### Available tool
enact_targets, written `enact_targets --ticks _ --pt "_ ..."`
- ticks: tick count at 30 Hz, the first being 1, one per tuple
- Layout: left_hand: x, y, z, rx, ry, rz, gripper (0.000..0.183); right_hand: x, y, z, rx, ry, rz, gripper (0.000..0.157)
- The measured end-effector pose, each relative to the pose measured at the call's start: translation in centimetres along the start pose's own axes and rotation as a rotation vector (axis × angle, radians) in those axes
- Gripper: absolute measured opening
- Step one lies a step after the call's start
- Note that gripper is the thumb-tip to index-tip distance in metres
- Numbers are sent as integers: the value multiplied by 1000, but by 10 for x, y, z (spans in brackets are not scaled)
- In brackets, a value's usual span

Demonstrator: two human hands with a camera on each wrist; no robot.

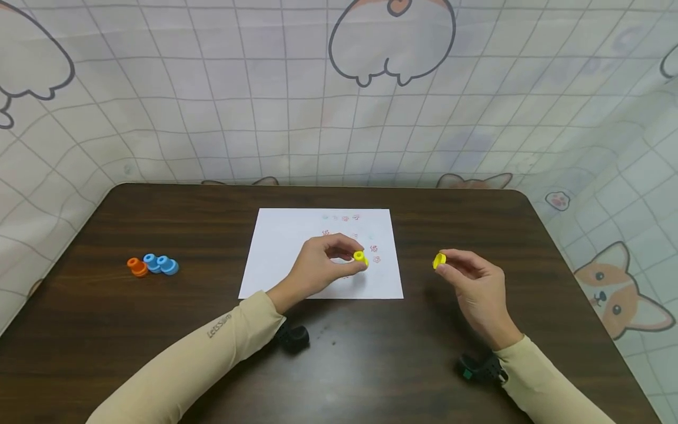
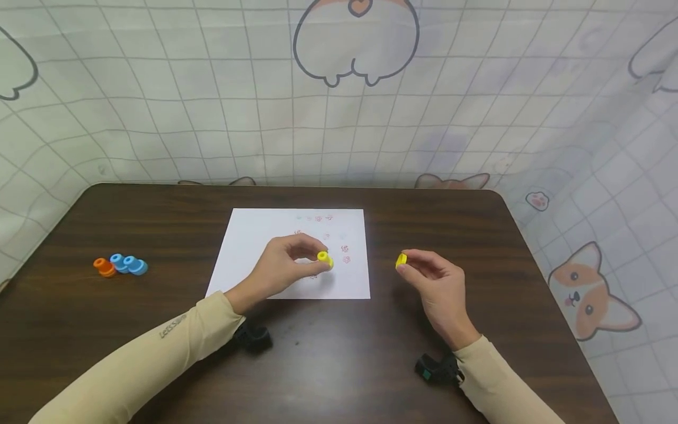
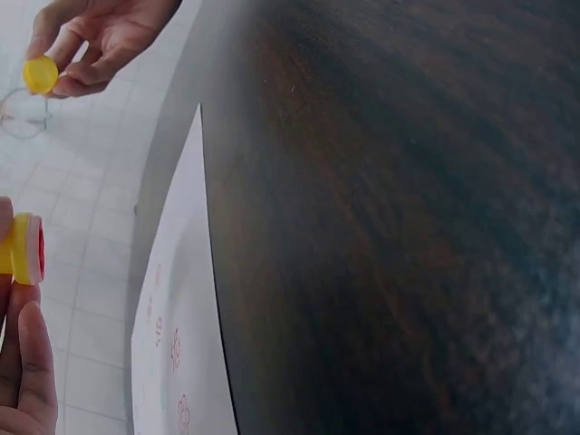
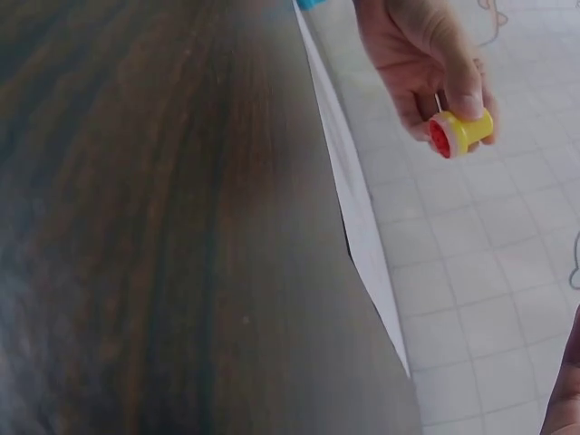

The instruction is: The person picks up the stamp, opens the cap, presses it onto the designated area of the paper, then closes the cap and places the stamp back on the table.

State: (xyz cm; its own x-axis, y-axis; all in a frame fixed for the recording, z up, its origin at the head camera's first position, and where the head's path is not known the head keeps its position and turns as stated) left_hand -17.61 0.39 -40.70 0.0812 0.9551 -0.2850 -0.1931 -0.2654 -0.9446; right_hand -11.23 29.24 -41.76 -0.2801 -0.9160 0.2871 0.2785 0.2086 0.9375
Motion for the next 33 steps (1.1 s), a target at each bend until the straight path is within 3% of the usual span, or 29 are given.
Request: enact_targets --ticks 10,16,33 --pt "14 1 -2 26 72 19 21 -5 -5 -2 13 -3 60 27" --pt "22 3 -1 61 99 86 22 -5 -7 -1 8 11 67 27" --pt "36 4 -3 106 156 171 22 -4 -9 -1 21 29 7 26"
Point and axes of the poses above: each hand's wrist, its own z-axis towards the middle knuckle, its own x-axis out of the palm, y = z × x, the point moved 2 cm from there along z, towards the middle knuckle, and after that the axes turned 15 degrees about -y, right-handed, at the moved point
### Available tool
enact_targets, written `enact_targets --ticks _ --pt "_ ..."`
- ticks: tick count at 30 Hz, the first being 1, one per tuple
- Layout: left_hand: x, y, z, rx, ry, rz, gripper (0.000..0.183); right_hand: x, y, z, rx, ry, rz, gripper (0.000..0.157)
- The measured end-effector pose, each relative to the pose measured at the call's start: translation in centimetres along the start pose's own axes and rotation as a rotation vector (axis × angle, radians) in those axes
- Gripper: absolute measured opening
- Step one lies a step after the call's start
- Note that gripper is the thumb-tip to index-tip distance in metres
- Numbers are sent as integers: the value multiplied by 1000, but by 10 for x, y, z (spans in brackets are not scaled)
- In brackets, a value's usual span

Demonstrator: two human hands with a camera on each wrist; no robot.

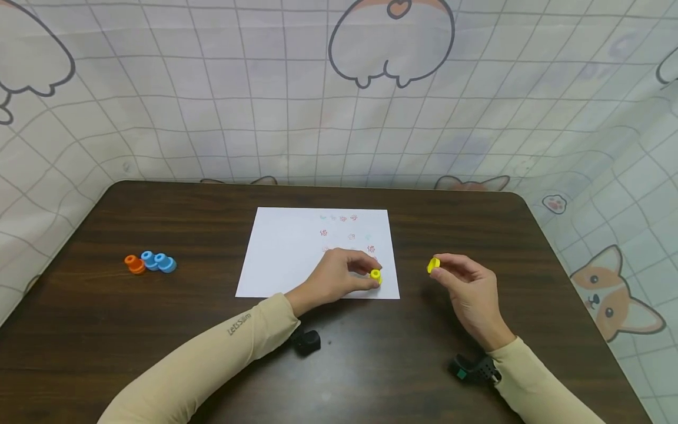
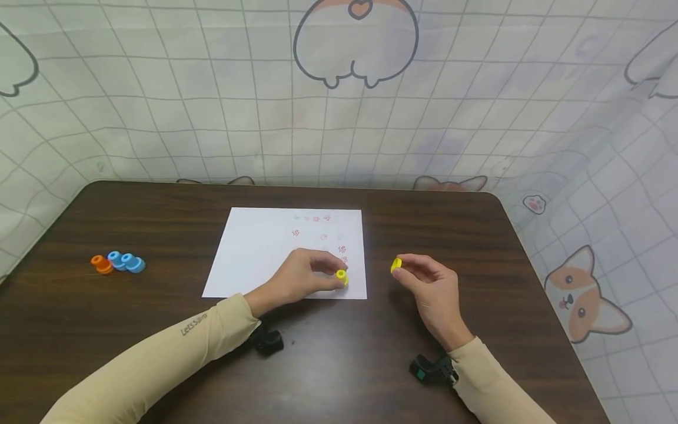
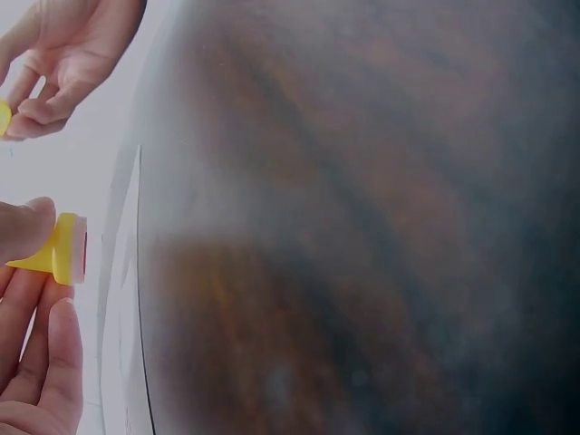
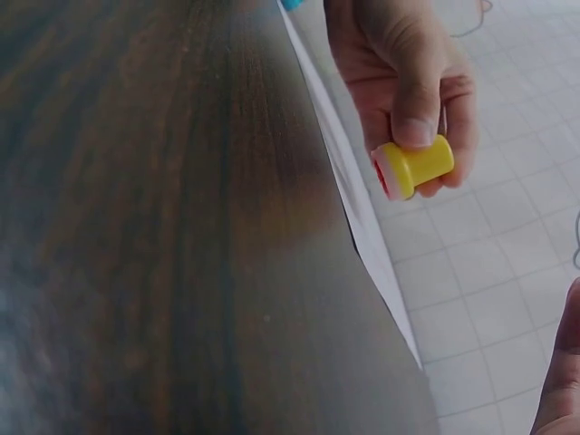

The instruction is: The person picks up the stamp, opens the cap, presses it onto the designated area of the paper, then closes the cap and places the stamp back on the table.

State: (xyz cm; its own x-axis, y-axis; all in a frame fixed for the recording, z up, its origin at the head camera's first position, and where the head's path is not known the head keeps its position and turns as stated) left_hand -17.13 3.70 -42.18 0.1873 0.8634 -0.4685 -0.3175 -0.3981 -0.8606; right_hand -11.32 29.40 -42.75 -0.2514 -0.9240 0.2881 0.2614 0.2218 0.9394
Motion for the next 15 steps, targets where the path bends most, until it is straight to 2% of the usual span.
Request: enact_targets --ticks 7,15 --pt "5 -5 1 27 61 62 23 -1 2 -2 18 -10 -5 26" --pt "10 -4 0 16 59 76 21 1 2 0 27 14 -2 26"
Point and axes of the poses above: each hand's wrist, its own z-axis towards the middle knuckle, its own x-axis out of the palm, y = z × x, the point moved 2 cm from there along z, towards the middle knuckle, and after that the axes turned 15 degrees about -y, right-handed, at the moved point
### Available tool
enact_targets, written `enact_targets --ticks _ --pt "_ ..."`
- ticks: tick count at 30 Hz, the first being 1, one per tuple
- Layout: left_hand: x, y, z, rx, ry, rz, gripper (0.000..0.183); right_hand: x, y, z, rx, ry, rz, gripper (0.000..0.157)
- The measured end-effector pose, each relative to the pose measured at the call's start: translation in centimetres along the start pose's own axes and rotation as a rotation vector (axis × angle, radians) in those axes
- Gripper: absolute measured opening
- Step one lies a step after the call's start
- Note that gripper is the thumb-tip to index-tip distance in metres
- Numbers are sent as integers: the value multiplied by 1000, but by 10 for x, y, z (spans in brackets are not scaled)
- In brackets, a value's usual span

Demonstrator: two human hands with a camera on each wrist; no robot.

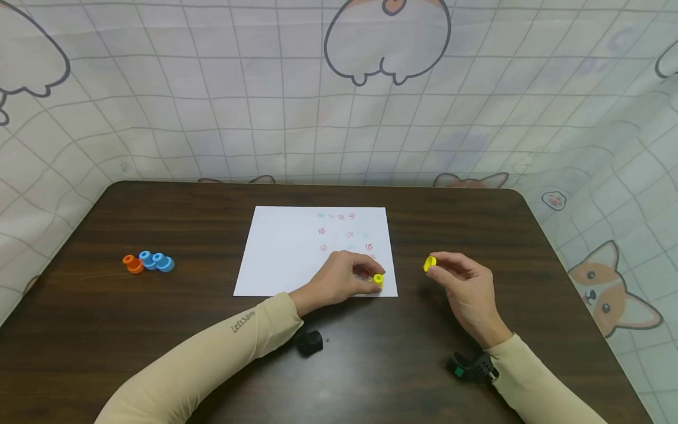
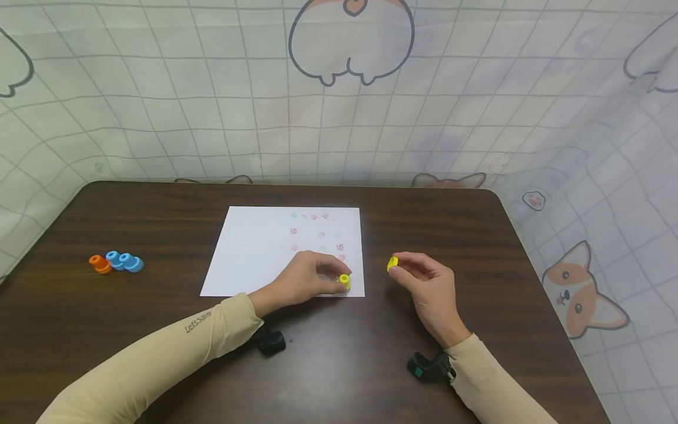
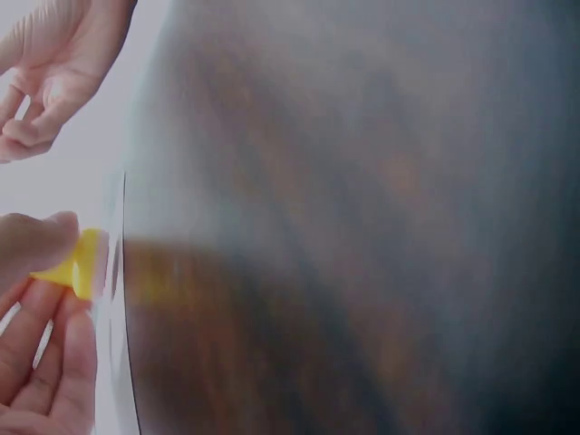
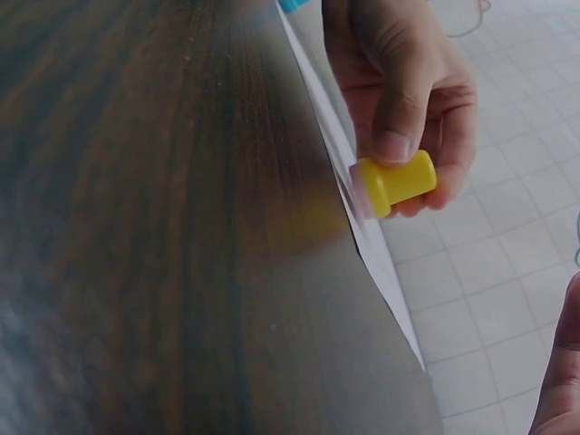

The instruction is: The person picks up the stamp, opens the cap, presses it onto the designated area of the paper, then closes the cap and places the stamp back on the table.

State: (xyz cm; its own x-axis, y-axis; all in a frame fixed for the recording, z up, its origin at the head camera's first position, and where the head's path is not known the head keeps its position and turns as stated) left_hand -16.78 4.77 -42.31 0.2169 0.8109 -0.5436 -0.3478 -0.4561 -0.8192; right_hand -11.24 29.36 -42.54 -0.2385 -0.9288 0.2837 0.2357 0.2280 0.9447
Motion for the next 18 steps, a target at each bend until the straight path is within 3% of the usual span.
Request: enact_targets --ticks 8,18 --pt "4 -1 -1 1 -16 43 21 0 -2 0 -3 10 21 27" --pt "4 -1 -2 50 -21 82 18 0 -3 0 1 15 42 28"
Point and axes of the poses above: each hand's wrist, its own z-axis towards the middle knuckle, its own x-axis out of the palm, y = z × x, the point moved 2 cm from there along z, towards the middle knuckle, and after that the axes turned 15 degrees about -y, right-handed, at the moved point
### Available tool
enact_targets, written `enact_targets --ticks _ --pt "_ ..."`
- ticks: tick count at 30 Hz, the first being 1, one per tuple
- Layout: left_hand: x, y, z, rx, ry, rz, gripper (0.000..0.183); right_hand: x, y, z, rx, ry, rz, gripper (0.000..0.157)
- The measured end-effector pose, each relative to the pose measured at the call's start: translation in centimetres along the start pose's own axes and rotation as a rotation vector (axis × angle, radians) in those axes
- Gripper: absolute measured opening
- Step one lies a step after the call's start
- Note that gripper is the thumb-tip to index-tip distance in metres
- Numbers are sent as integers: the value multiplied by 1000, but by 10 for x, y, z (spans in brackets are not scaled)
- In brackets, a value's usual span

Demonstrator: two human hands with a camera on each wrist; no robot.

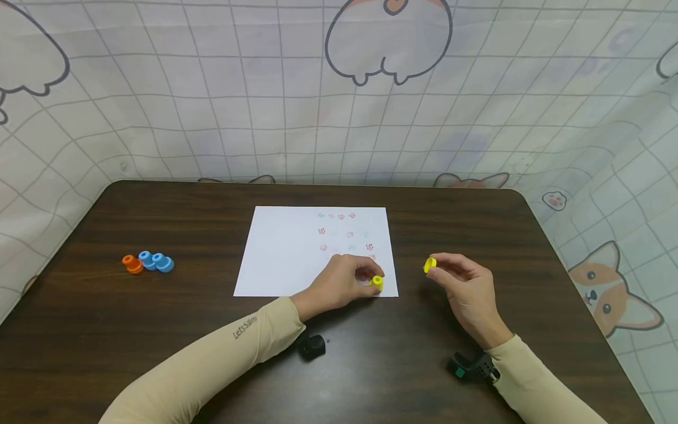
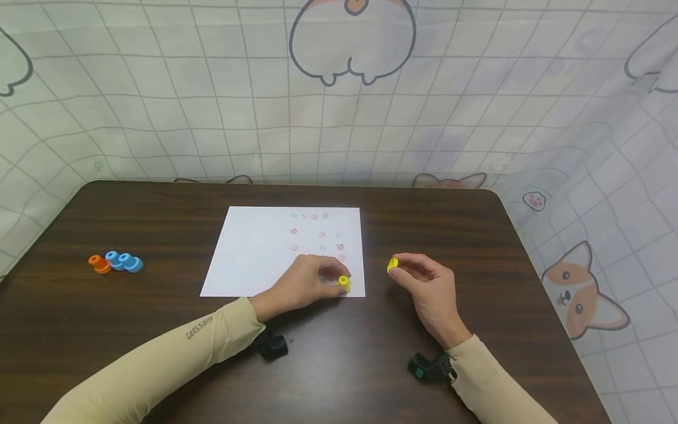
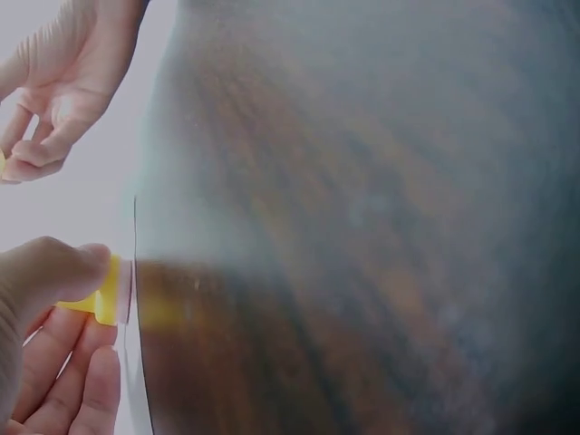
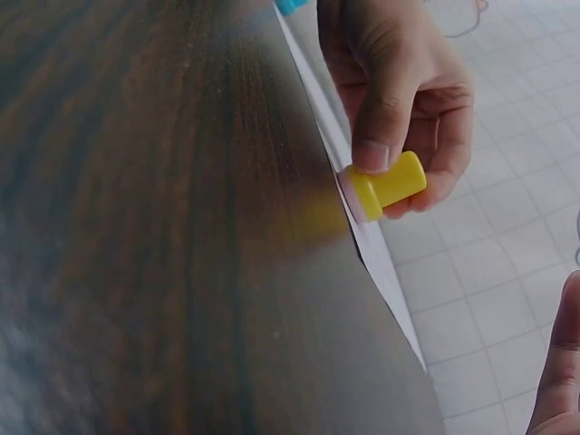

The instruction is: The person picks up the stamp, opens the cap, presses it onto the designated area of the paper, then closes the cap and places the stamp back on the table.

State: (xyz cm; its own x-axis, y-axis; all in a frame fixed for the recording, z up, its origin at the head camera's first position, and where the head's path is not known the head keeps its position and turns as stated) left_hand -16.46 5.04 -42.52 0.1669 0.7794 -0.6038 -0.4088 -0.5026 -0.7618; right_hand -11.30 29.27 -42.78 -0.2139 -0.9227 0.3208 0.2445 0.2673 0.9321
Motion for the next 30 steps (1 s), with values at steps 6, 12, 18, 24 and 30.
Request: enact_targets --ticks 6,12,18,24,30 --pt "-3 -1 -1 36 13 44 18 2 -2 0 5 11 0 29" --pt "-2 -1 1 59 28 78 17 1 -1 -1 6 8 -30 29" --pt "-2 -2 5 29 53 55 17 0 1 -1 2 9 -31 29" --pt "-3 -2 5 21 68 59 17 0 2 0 4 13 -39 30" --pt "-3 0 6 33 77 74 16 0 -1 -1 11 7 -47 30"
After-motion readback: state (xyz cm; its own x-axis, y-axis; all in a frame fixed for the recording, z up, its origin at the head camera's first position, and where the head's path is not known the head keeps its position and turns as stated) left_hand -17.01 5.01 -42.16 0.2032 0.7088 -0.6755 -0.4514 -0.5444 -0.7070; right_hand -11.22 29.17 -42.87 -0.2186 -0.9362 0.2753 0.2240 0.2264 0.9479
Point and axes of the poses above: each hand's wrist, its own z-axis towards the middle knuckle, its own x-axis out of the palm, y = z × x, the point moved 2 cm from there along z, towards the middle knuckle, and after that the axes turned 15 degrees about -y, right-handed, at the moved point
